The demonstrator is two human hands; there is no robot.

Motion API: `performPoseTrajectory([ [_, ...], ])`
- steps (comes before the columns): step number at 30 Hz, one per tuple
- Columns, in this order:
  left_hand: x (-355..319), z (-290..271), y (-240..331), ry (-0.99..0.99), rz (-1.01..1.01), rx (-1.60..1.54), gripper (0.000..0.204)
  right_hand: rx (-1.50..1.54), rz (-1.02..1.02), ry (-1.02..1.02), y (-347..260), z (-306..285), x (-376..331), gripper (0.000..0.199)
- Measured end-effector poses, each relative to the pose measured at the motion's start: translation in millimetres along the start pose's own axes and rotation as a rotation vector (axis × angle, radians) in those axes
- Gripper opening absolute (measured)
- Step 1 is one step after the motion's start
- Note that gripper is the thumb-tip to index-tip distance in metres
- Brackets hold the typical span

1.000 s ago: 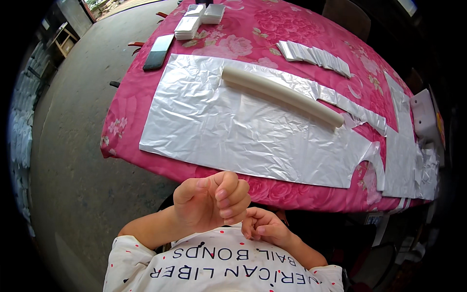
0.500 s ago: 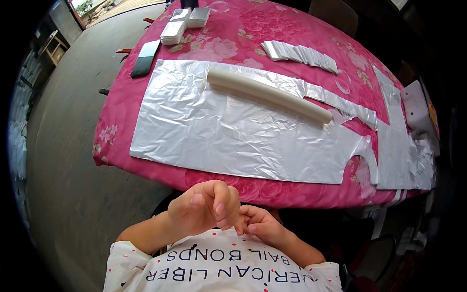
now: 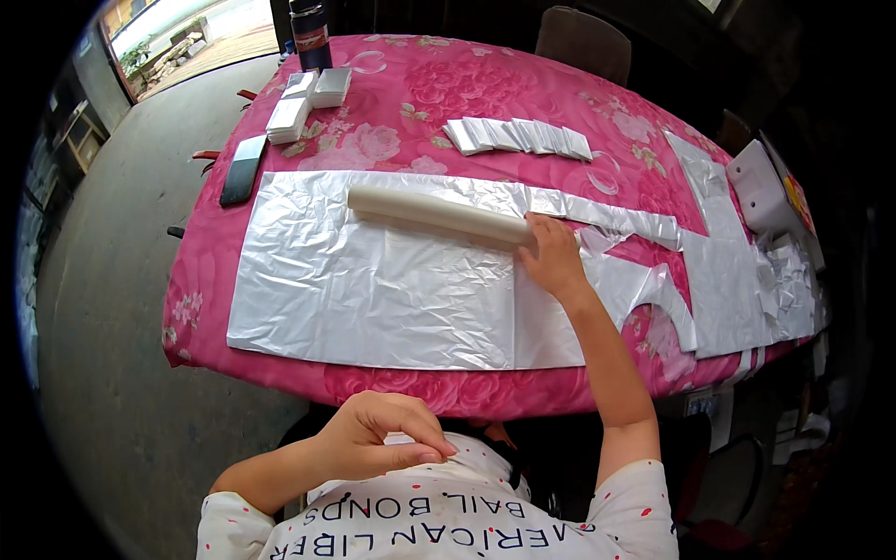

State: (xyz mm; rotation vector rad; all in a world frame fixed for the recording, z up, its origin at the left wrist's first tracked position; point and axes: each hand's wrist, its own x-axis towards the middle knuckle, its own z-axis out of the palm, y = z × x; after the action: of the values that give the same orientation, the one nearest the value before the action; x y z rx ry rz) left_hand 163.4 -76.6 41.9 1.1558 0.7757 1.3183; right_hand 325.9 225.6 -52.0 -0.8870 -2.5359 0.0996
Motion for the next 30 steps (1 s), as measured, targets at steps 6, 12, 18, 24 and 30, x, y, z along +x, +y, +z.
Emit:
performPoseTrajectory([
  [6, 33.8, 16.2, 81.8, -0.295, 0.524, 0.528, 0.023, -0.074, -0.046, -0.183, -12.2, -25.7, -26.4, 0.056],
  [12, 41.2, 59.9, 93.8, -0.04, 0.761, 0.845, 0.009, 0.06, 0.156, -0.423, -66.5, -54.4, -83.4, 0.067],
  [18, 93.5, 52.7, 47.3, -0.373, 0.766, 1.137, 0.039, 0.394, 0.254, -0.414, -85.2, -47.9, -118.9, 0.065],
  [24, 106.3, -6.9, -91.0, 0.032, 0.057, 1.455, 0.073, 0.293, -0.01, -0.236, -46.5, -27.4, -101.6, 0.055],
  [30, 107.2, -9.8, -112.9, -0.039, 0.015, 1.44, 0.072, 0.017, 0.011, -0.252, 34.8, -27.8, -106.9, 0.059],
])
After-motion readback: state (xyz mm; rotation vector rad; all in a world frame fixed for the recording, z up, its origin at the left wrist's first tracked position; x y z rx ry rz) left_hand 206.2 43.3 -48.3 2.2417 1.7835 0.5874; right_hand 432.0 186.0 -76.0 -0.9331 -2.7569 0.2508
